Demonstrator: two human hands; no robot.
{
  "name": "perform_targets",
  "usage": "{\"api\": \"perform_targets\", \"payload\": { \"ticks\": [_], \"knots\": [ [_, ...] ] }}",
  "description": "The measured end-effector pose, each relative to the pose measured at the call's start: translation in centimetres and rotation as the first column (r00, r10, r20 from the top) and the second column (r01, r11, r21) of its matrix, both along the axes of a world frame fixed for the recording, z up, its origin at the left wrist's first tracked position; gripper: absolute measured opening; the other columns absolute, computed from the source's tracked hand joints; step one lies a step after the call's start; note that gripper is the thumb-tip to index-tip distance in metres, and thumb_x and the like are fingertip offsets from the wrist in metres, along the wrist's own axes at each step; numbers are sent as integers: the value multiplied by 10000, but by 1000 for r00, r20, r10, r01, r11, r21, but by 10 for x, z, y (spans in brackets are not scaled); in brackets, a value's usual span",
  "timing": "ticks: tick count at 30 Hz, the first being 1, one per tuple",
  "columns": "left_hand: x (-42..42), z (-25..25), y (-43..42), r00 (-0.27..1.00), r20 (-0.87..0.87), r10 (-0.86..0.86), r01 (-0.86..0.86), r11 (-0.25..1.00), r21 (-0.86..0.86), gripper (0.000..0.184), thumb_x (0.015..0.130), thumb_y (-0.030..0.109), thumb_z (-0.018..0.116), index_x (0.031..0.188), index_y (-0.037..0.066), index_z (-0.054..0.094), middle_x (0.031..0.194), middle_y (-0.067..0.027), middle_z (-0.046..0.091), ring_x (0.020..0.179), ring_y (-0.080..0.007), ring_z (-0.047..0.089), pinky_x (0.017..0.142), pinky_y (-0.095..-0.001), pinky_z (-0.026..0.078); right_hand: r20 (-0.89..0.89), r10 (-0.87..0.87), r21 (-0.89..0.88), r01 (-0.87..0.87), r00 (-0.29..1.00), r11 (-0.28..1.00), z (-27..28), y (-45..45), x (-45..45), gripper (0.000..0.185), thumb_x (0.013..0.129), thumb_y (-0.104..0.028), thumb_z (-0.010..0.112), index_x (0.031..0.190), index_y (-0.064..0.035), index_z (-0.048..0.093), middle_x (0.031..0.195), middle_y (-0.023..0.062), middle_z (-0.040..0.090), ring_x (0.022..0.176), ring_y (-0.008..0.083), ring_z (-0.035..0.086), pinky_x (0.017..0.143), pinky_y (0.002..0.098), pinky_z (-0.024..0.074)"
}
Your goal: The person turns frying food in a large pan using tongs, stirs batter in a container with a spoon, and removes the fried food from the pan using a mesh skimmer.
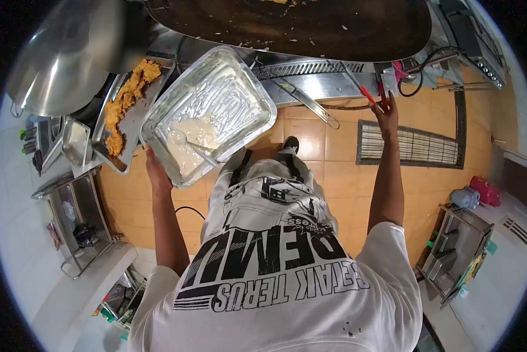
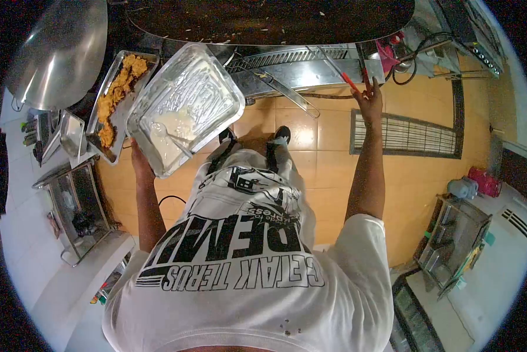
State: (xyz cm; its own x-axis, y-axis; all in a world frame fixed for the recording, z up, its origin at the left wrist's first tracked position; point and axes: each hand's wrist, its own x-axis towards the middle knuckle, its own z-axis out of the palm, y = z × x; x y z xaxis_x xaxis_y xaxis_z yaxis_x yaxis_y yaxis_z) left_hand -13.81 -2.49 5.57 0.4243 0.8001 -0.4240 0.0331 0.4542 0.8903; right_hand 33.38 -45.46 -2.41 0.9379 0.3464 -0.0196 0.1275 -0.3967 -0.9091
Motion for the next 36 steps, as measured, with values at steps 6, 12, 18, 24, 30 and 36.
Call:
{"api": "perform_targets", "payload": {
  "ticks": [6,12,18,24,30,36],
  "knots": [
    [-20,-3,15,998,21,-67,67,997,29,674,922,530,400,1375,37,312,1350,-108,414,1226,-256,414,1040,-353,314,12,-48,-115,49,999,992,-1,-2,2,826,734,-202,780,1390,-32,308,1088,88,529,885,158,521,759,283,470],
    [-19,17,12,998,-57,-1,0,1000,-10,629,947,501,352,1364,31,332,1335,-84,431,1223,-225,411,1028,-343,319,524,-28,-515,343,851,786,21,-13,-9,589,793,-218,730,1219,72,445,1014,132,546,1007,187,542,800,314,477],
    [-23,19,-4,994,-97,55,-55,999,3,636,947,513,339,1356,26,344,1309,-88,454,1173,-218,461,997,-349,359,-361,568,199,-534,740,822,55,61,-162,329,872,-256,593,1137,-61,602,908,44,655,832,128,594,705,286,478],
    [-21,21,-17,991,-86,103,-105,994,-21,611,951,502,338,1349,38,349,1302,-88,460,1159,-226,478,987,-357,378,-667,688,80,-890,286,448,27,145,-206,475,874,-410,586,1193,-59,553,1017,92,627,948,176,559,865,282,415],
    [-28,14,-21,985,-20,171,-171,984,-45,578,956,478,336,1352,56,345,1309,-92,453,1171,-238,472,995,-368,374,-849,447,314,-412,281,856,12,141,-199,346,910,-320,555,1088,-24,559,1009,64,625,899,159,590,828,282,464],
    [-25,17,-26,983,-17,184,-185,983,-25,578,952,477,345,1356,65,343,1325,-93,440,1191,-245,458,1007,-380,365,-860,498,507,-79,-112,858,32,142,-182,282,904,-267,562,1011,-6,570,924,88,641,788,177,630,727,325,521]
  ]
}}
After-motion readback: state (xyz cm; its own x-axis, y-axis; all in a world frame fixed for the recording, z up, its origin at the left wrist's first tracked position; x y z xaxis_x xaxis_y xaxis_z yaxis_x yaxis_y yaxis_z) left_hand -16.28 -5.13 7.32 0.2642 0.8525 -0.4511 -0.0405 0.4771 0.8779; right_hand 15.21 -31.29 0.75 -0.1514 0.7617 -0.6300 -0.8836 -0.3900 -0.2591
